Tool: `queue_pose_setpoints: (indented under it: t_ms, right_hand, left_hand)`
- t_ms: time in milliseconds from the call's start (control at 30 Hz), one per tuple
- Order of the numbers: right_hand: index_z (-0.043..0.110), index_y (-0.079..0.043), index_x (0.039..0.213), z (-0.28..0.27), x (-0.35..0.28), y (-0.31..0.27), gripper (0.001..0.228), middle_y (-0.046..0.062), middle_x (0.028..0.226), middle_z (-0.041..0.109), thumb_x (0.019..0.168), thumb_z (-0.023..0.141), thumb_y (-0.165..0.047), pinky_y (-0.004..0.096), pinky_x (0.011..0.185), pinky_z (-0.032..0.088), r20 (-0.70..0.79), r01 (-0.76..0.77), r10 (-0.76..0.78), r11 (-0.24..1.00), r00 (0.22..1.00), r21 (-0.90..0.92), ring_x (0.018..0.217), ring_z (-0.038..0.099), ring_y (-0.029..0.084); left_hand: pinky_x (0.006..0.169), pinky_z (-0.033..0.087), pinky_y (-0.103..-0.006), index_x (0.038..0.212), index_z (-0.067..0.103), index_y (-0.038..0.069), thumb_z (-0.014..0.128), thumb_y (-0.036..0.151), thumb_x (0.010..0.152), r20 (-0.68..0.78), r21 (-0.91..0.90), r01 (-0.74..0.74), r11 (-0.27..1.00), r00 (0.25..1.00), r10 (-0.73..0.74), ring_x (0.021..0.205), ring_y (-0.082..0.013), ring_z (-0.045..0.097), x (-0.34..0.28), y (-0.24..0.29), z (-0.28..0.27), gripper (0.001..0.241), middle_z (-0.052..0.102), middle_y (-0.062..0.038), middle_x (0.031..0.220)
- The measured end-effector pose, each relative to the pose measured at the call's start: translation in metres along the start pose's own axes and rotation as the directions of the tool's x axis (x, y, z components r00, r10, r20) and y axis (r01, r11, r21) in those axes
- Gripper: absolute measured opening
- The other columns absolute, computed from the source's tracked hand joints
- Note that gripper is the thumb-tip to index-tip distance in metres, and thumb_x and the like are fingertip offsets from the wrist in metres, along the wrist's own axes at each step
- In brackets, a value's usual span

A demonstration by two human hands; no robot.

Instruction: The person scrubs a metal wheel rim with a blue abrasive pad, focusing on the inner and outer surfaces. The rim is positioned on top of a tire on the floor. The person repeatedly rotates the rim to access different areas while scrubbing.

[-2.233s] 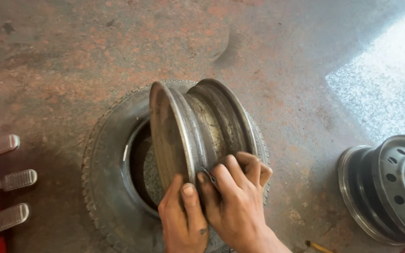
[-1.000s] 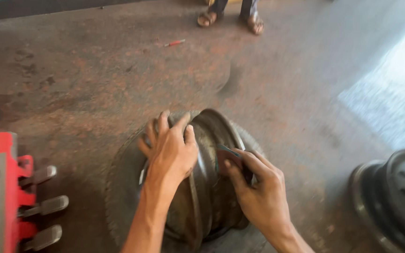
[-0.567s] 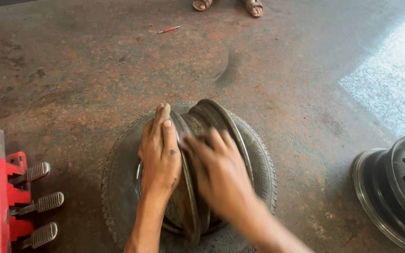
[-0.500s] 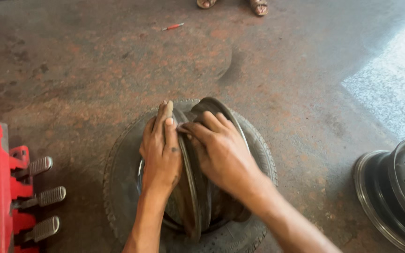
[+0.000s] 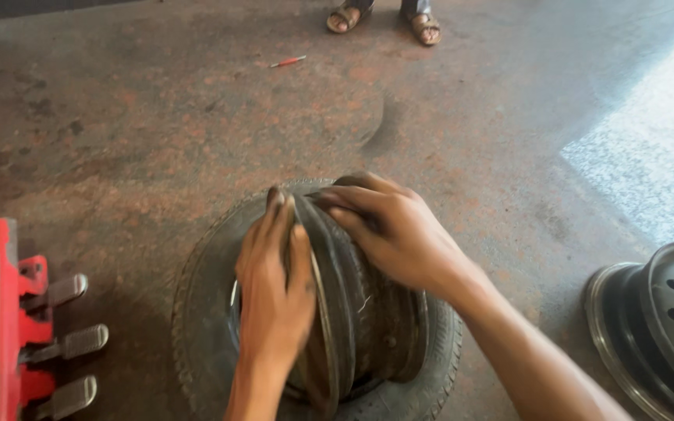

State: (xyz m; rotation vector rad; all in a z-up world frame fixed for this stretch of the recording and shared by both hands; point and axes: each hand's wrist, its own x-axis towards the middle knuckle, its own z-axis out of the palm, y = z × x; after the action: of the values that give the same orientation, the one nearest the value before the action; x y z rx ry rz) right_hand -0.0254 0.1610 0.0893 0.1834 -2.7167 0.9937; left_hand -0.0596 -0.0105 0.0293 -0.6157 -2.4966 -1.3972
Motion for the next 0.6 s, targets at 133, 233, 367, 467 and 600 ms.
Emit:
queue_pose_setpoints:
  t_ms: [133, 233, 367, 467, 600]
  right_hand:
    - [0.065, -0.004, 0.136, 0.005, -0.053, 0.000, 0.045, 0.013, 0.113, 0.079, 0.097, 0.060, -0.027, 0.033, 0.088, 0.060, 0.113, -0.448, 0.477, 0.681, 0.872, 0.579, 0.101, 0.074, 0.020]
    - [0.061, 0.004, 0.139, 0.010, -0.067, 0.003, 0.051, 0.016, 0.116, 0.074, 0.097, 0.062, -0.025, 0.033, 0.089, 0.057, 0.118, -0.350, 0.452, 0.476, 0.884, 0.807, 0.103, 0.070, 0.017]
    - [0.058, 0.002, 0.132, 0.012, -0.082, 0.003, 0.048, 0.016, 0.111, 0.076, 0.089, 0.069, -0.015, 0.034, 0.088, 0.059, 0.083, -0.328, 0.517, 0.403, 0.852, 0.855, 0.098, 0.073, 0.018]
    - [0.060, 0.003, 0.123, 0.017, -0.092, 0.001, 0.040, 0.020, 0.107, 0.077, 0.086, 0.071, -0.007, 0.039, 0.088, 0.060, 0.073, -0.318, 0.607, 0.307, 0.791, 0.897, 0.096, 0.074, 0.023]
    - [0.063, 0.006, 0.120, 0.018, -0.098, -0.001, 0.034, 0.021, 0.106, 0.076, 0.090, 0.071, -0.008, 0.042, 0.090, 0.062, -0.006, -0.281, 0.589, 0.395, 0.808, 0.875, 0.097, 0.074, 0.025]
  left_hand:
    - [0.116, 0.038, -0.0452, 0.146, 0.054, 0.000, 0.057, 0.026, 0.102, -0.019, -0.168, -0.132, 0.977, 0.991, 0.130, 0.141, -0.0351, 0.052, -0.023, 0.031, -0.013, 0.050, 0.061, -0.018, 0.144]
    - [0.112, 0.042, -0.0405, 0.142, 0.066, 0.013, 0.066, 0.025, 0.098, 0.118, -0.232, -0.002, 0.973, 0.993, 0.030, 0.130, -0.0237, 0.064, -0.028, 0.044, -0.016, 0.045, 0.073, -0.009, 0.131]
    - [0.098, 0.048, -0.0398, 0.117, 0.078, 0.016, 0.079, 0.028, 0.083, 0.062, -0.111, 0.024, 0.994, 0.998, -0.017, 0.120, -0.0269, 0.056, -0.047, 0.045, -0.014, 0.036, 0.071, -0.011, 0.116]
    - [0.096, 0.053, -0.0366, 0.116, 0.080, 0.019, 0.081, 0.031, 0.083, 0.022, -0.158, 0.097, 0.983, 0.995, -0.095, 0.119, -0.0245, 0.056, -0.072, 0.045, -0.004, 0.035, 0.066, -0.010, 0.119]
    - [0.102, 0.046, -0.0426, 0.106, 0.078, 0.017, 0.075, 0.028, 0.091, -0.078, -0.004, -0.021, 1.000, 0.997, 0.020, 0.117, -0.0246, 0.059, -0.083, 0.035, -0.007, 0.019, 0.072, -0.003, 0.111]
